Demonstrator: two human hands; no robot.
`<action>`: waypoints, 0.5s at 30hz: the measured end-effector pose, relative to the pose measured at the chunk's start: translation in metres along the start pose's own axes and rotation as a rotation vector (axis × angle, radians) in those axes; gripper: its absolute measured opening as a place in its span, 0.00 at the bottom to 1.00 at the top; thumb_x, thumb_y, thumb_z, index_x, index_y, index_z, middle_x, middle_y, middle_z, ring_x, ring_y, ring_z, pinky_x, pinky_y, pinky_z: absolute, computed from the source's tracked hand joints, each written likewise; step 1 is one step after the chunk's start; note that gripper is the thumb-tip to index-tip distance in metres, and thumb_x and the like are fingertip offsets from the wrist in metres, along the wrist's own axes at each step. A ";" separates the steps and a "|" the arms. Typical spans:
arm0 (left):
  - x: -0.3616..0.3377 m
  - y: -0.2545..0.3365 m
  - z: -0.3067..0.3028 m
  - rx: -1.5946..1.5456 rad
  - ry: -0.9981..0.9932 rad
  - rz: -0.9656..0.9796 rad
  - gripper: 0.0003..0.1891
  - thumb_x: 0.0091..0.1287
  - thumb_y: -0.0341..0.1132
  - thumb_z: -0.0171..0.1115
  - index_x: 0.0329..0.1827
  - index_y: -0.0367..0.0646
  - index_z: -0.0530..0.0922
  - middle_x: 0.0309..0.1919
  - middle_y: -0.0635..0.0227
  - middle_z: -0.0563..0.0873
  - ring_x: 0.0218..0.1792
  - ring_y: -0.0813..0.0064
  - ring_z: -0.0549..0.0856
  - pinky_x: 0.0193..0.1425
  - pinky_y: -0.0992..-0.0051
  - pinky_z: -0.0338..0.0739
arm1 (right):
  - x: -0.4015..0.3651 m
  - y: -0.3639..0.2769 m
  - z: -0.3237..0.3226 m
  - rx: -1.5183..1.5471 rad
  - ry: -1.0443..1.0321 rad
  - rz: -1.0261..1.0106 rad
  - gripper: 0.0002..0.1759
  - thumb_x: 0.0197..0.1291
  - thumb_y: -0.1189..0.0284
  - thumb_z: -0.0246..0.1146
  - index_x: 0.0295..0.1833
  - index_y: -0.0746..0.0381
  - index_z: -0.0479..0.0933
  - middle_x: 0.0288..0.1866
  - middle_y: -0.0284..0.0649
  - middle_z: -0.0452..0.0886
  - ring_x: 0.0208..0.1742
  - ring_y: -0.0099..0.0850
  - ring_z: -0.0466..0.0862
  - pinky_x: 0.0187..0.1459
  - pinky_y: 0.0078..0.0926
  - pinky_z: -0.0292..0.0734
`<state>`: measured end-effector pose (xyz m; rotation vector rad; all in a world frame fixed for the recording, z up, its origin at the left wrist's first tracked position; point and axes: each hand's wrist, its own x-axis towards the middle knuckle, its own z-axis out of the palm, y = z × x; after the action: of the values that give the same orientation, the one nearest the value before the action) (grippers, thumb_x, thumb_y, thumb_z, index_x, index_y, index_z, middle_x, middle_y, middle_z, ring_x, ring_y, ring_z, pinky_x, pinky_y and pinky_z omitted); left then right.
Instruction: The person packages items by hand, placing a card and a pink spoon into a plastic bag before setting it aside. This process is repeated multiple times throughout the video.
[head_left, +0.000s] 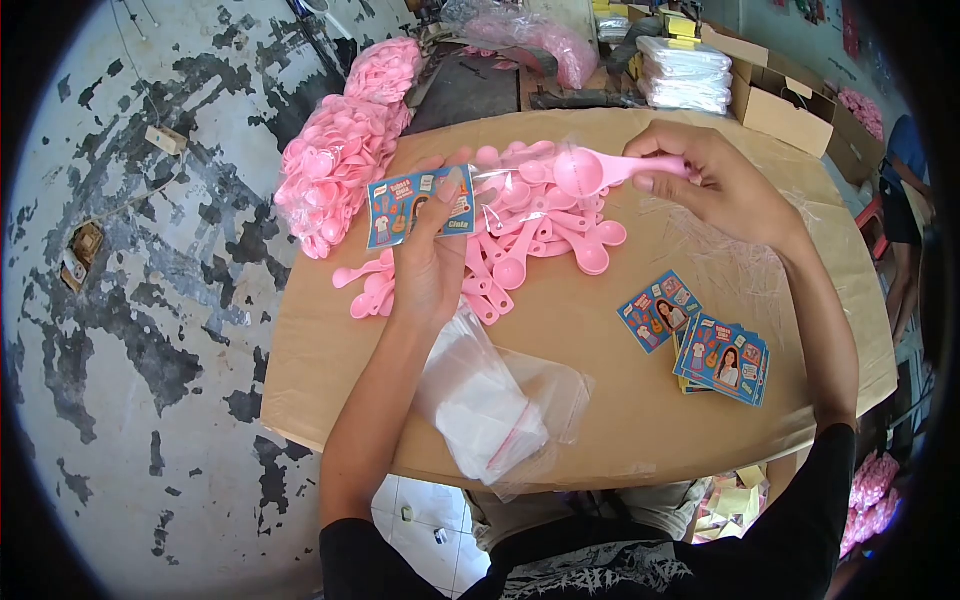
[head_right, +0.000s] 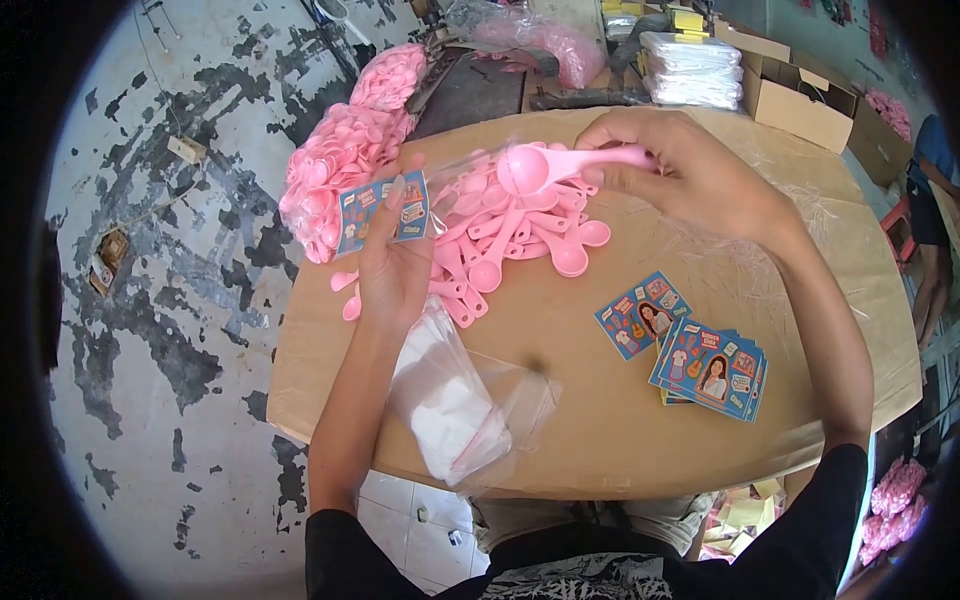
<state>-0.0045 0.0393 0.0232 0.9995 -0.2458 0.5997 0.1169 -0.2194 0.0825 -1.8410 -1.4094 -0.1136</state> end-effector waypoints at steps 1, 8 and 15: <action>0.000 0.001 0.003 -0.019 0.001 -0.004 0.22 0.68 0.30 0.63 0.63 0.39 0.67 0.64 0.51 0.75 0.63 0.68 0.77 0.69 0.65 0.73 | 0.001 -0.005 0.002 0.063 -0.014 0.018 0.13 0.73 0.67 0.56 0.48 0.67 0.77 0.34 0.34 0.77 0.33 0.22 0.73 0.35 0.24 0.69; -0.017 -0.020 0.009 0.028 -0.157 -0.072 0.27 0.73 0.45 0.56 0.71 0.46 0.62 0.68 0.57 0.71 0.67 0.63 0.74 0.73 0.56 0.68 | -0.004 -0.024 0.017 0.223 -0.113 0.114 0.14 0.72 0.64 0.58 0.53 0.64 0.75 0.36 0.33 0.79 0.35 0.19 0.75 0.39 0.20 0.72; -0.040 -0.018 0.037 0.050 -0.152 -0.211 0.31 0.74 0.51 0.51 0.74 0.46 0.57 0.70 0.59 0.69 0.70 0.64 0.71 0.74 0.57 0.69 | -0.012 -0.060 0.022 0.384 -0.084 0.085 0.23 0.68 0.58 0.62 0.56 0.65 0.70 0.35 0.31 0.77 0.34 0.18 0.73 0.38 0.17 0.70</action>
<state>-0.0240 -0.0141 0.0112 1.1047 -0.2565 0.3395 0.0533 -0.2112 0.0929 -1.5960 -1.3014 0.2639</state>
